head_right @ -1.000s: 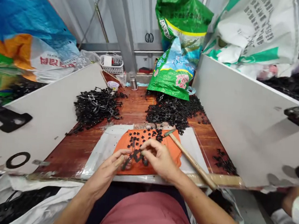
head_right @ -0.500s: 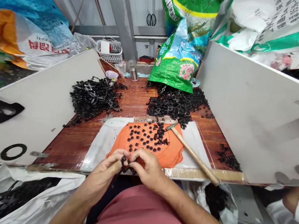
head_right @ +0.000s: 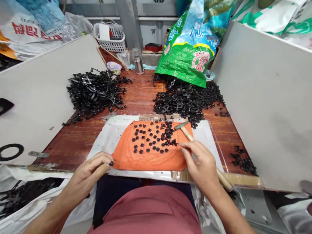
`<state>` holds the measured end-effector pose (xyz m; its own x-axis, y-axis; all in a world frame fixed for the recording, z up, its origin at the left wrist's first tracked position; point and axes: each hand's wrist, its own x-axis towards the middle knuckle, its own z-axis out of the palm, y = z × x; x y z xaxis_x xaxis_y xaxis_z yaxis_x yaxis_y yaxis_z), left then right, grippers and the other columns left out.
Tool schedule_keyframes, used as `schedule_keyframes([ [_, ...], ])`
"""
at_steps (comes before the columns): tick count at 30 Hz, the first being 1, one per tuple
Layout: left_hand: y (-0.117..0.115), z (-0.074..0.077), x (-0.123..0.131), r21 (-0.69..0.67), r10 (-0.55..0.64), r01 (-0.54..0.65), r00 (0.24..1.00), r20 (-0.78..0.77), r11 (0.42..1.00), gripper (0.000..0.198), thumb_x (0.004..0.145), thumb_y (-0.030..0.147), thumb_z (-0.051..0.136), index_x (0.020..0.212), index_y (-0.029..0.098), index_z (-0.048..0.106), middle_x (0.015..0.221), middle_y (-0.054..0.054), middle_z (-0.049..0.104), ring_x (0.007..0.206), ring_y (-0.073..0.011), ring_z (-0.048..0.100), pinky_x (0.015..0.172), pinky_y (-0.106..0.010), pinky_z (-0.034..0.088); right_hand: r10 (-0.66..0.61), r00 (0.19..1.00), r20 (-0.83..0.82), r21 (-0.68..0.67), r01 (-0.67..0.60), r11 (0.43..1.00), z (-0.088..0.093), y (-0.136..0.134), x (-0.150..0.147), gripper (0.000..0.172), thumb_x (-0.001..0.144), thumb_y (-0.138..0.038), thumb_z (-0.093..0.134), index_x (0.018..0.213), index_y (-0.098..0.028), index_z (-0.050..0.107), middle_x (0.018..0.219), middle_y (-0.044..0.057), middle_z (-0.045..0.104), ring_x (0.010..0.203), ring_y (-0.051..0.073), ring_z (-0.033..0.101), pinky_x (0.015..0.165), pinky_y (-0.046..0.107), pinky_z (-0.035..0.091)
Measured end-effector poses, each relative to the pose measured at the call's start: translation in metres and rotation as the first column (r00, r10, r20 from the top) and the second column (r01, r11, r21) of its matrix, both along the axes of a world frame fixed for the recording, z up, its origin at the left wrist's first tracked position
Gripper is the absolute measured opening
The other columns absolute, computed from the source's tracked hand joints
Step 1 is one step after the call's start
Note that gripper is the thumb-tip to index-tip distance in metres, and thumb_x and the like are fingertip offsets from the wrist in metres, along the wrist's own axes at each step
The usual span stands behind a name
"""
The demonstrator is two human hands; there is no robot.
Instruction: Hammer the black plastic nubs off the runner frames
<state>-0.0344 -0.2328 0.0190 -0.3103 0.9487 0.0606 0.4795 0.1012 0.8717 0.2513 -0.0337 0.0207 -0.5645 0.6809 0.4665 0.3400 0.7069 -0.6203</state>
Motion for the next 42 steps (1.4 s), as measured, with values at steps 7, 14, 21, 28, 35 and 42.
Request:
schedule_keyframes([
  [7,0.025,0.004,0.052,0.014,-0.08,0.08,0.997,-0.014,0.997,0.014,0.091,0.03,0.067,0.081,0.022,0.063,0.109,-0.006,0.062,0.108,-0.021,0.06,0.092,-0.031,0.046,0.453,0.88,-0.143,-0.384,-0.471,0.794,0.008,-0.054,-0.058,0.017,0.097,-0.028,0.065,0.112,-0.021,0.067,0.09,0.002,0.068,0.077,0.014,0.062,0.071,0.026,0.05],
  [14,0.023,-0.008,0.053,0.059,0.003,0.0,0.999,-0.036,0.998,0.017,0.084,0.02,0.072,0.074,0.021,0.058,0.111,-0.007,0.064,0.119,-0.0249,0.061,0.096,-0.037,0.05,0.38,0.894,-0.238,-0.542,-0.447,0.712,-0.004,-0.065,-0.077,0.004,0.092,-0.021,0.066,0.096,-0.021,0.066,0.081,-0.001,0.065,0.072,0.012,0.06,0.068,0.024,0.049],
  [21,0.019,-0.006,0.058,-0.027,0.036,-0.029,0.951,0.307,0.999,0.034,0.072,0.019,0.079,0.099,0.022,0.059,0.127,-0.01,0.059,0.098,-0.0211,0.067,0.077,-0.032,0.057,0.414,0.891,-0.186,-0.511,-0.448,0.734,-0.004,-0.068,-0.08,0.007,0.088,-0.015,0.06,0.089,-0.021,0.062,0.074,-0.002,0.061,0.066,0.012,0.055,0.062,0.023,0.046],
  [28,-0.01,-0.026,0.034,-0.113,0.302,-0.28,0.884,0.358,0.953,0.055,0.086,0.045,0.07,0.131,0.021,0.05,0.116,-0.011,0.065,0.106,-0.0219,0.065,0.098,-0.039,0.051,0.033,0.924,-0.382,-0.771,-0.338,0.54,-0.012,-0.06,-0.08,0.015,0.079,-0.027,0.07,0.082,-0.021,0.056,0.07,-0.004,0.057,0.061,0.01,0.057,0.059,0.022,0.049],
  [35,-0.009,-0.023,0.044,0.01,0.194,-0.197,0.973,0.124,0.98,0.038,0.095,0.04,0.06,0.131,0.026,0.062,0.119,-0.007,0.07,0.112,-0.0211,0.064,0.103,-0.036,0.047,0.053,0.91,-0.412,-0.755,-0.373,0.539,-0.017,-0.07,-0.086,0.02,0.08,-0.028,0.071,0.078,-0.021,0.053,0.069,-0.003,0.059,0.061,0.011,0.058,0.059,0.022,0.048],
  [42,0.013,-0.015,0.046,-0.206,0.189,-0.092,0.835,0.517,0.974,0.041,0.089,0.048,0.065,0.118,0.019,0.063,0.07,0.003,0.06,0.065,-0.0124,0.059,0.067,-0.024,0.047,0.254,0.913,-0.319,-0.597,-0.401,0.694,-0.02,-0.083,-0.079,0.012,0.082,-0.015,0.062,0.073,-0.019,0.056,0.069,-0.001,0.062,0.062,0.011,0.055,0.061,0.022,0.045],
])
